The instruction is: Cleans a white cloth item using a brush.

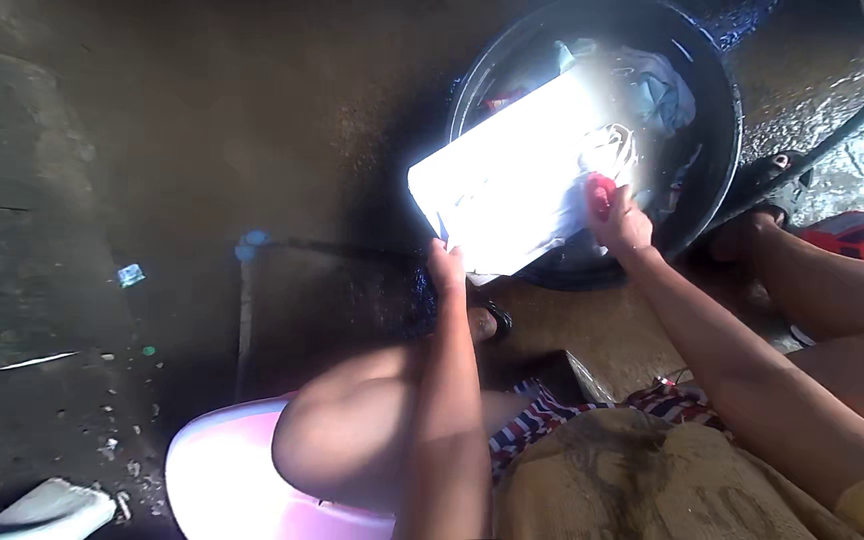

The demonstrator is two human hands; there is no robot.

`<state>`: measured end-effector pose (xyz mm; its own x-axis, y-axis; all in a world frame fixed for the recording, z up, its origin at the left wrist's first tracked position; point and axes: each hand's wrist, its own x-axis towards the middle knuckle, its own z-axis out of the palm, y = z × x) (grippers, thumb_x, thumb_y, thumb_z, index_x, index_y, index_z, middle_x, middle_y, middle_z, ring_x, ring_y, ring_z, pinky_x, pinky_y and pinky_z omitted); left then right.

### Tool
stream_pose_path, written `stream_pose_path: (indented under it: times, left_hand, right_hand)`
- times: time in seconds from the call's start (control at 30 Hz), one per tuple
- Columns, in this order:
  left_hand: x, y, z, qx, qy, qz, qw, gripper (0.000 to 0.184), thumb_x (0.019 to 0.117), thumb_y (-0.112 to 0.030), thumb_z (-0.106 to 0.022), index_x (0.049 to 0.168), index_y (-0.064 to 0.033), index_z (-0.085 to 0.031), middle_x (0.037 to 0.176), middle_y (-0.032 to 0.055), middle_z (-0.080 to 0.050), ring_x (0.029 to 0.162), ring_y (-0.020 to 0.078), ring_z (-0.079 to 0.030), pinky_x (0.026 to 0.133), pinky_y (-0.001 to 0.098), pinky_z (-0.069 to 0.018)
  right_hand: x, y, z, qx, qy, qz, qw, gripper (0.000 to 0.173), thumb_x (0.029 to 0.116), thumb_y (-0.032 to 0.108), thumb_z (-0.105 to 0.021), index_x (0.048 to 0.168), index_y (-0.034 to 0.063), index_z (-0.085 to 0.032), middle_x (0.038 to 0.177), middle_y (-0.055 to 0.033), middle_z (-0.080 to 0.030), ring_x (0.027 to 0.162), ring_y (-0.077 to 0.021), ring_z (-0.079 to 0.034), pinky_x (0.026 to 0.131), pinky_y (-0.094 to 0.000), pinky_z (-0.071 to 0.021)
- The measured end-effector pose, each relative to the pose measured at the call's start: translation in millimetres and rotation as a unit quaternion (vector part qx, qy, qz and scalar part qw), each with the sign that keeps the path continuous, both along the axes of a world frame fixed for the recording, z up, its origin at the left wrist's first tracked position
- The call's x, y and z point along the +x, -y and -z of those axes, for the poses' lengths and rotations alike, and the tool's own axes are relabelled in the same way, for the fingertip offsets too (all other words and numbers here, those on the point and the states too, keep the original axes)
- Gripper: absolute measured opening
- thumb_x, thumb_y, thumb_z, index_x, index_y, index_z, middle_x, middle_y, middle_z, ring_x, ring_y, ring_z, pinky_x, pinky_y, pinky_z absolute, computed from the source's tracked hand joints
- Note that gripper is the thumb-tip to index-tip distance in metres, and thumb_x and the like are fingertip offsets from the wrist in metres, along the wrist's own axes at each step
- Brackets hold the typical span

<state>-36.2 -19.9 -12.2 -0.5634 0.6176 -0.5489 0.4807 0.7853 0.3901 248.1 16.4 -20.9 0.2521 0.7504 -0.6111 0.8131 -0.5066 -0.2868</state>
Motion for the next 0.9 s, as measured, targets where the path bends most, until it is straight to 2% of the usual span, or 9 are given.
stream_pose_path:
  times: [0.1, 0.17, 0.27, 0.43, 0.53, 0.63, 0.73, 0.8, 0.9]
  left_hand:
    - [3, -1, 0, -0.019, -0.009, 0.007, 1.0, 0.032, 0.0992, -0.015, -0.064, 0.126, 0.0019, -0.06, 0.117, 0.0251, -0.068, 0.111, 0.039, -0.066, 0.095, 0.0582, -0.0514]
    - [4, -2, -2, -0.023, -0.014, 0.011, 1.0, 0.034, 0.1003, -0.019, -0.065, 0.127, 0.002, -0.059, 0.119, 0.0254, -0.067, 0.113, 0.0393, -0.066, 0.097, 0.058, -0.0509]
    - [3, -1, -5, -0.021, -0.014, 0.025, 0.999, 0.035, 0.1018, -0.019, -0.064, 0.128, 0.0038, -0.058, 0.12, 0.0262, -0.067, 0.115, 0.039, -0.065, 0.1, 0.0564, -0.0497]
    - [1, -2, 2, -0.02, -0.013, 0.017, 1.0, 0.031, 0.0982, -0.013, -0.065, 0.124, 0.0033, -0.06, 0.116, 0.0254, -0.067, 0.11, 0.0372, -0.066, 0.096, 0.0554, -0.0515]
    - [3, -4, -1, -0.022, -0.009, 0.012, 1.0, 0.034, 0.0984, -0.014, -0.066, 0.127, 0.0033, -0.058, 0.117, 0.0257, -0.067, 0.112, 0.0378, -0.066, 0.096, 0.0557, -0.051]
    - [3, 1, -3, -0.017, -0.001, 0.025, 1.0, 0.04, 0.102, -0.024, -0.065, 0.129, 0.0041, -0.057, 0.121, 0.0287, -0.066, 0.115, 0.0433, -0.064, 0.099, 0.0611, -0.0494]
    - [0, 2, -1, -0.009, -0.008, 0.03, 0.999, 0.034, 0.1025, -0.021, -0.063, 0.124, 0.0054, -0.06, 0.117, 0.029, -0.067, 0.113, 0.0444, -0.064, 0.097, 0.0635, -0.0493]
    - [-3, 1, 3, -0.008, -0.001, 0.02, 1.0, 0.037, 0.1004, -0.023, -0.068, 0.124, 0.0049, -0.06, 0.116, 0.0283, -0.067, 0.112, 0.0429, -0.065, 0.097, 0.0622, -0.0496]
    - [0, 1, 5, -0.014, 0.007, 0.006, 1.0, 0.037, 0.0989, -0.02, -0.069, 0.124, 0.005, -0.059, 0.116, 0.0286, -0.067, 0.112, 0.0425, -0.065, 0.096, 0.0617, -0.0496]
  right_hand:
    - [-32, 8, -22, 0.024, 0.001, 0.008, 1.0, 0.073, 0.0937, 0.038, -0.072, 0.15, 0.0026, -0.041, 0.128, -0.0293, -0.064, 0.11, -0.0495, -0.067, 0.088, -0.0698, -0.0528]
    - [-86, 39, -38, 0.042, -0.055, -0.086, 0.994, 0.067, 0.0928, 0.036, -0.073, 0.144, 0.0016, -0.047, 0.125, -0.0276, -0.065, 0.104, -0.0468, -0.07, 0.082, -0.0674, -0.0557]
    - [-118, 59, -43, -0.02, -0.146, -0.205, 0.968, 0.06, 0.0952, 0.036, -0.072, 0.141, 0.0043, -0.052, 0.131, -0.0266, -0.061, 0.111, -0.0457, -0.067, 0.086, -0.0647, -0.0548]
    - [-1, 7, 0, -0.001, -0.007, -0.019, 1.0, 0.071, 0.0941, 0.041, -0.071, 0.147, 0.0032, -0.043, 0.127, -0.0293, -0.064, 0.11, -0.0498, -0.067, 0.088, -0.0708, -0.0524]
    - [-11, -7, -24, 0.003, 0.015, 0.021, 1.0, 0.074, 0.0924, 0.039, -0.073, 0.148, 0.0013, -0.041, 0.127, -0.0307, -0.063, 0.111, -0.0513, -0.066, 0.089, -0.071, -0.0514]
    - [-96, 13, -42, 0.031, -0.079, -0.114, 0.99, 0.069, 0.0906, 0.033, -0.075, 0.146, 0.0022, -0.046, 0.128, -0.0292, -0.063, 0.105, -0.0493, -0.069, 0.082, -0.0694, -0.0547]
    - [-145, 4, -41, -0.029, -0.144, -0.281, 0.948, 0.068, 0.0953, 0.035, -0.069, 0.15, 0.0055, -0.044, 0.134, -0.0298, -0.057, 0.11, -0.0475, -0.066, 0.084, -0.0639, -0.0551]
    - [-117, -26, -24, -0.033, -0.145, -0.241, 0.959, 0.067, 0.0959, 0.034, -0.069, 0.151, 0.0067, -0.042, 0.134, -0.0289, -0.06, 0.113, -0.0489, -0.066, 0.087, -0.0681, -0.0533]
    - [-38, -72, 5, 0.005, -0.092, -0.081, 0.992, 0.076, 0.0942, 0.035, -0.072, 0.153, 0.0031, -0.036, 0.127, -0.0306, -0.064, 0.114, -0.0513, -0.065, 0.091, -0.0735, -0.05]
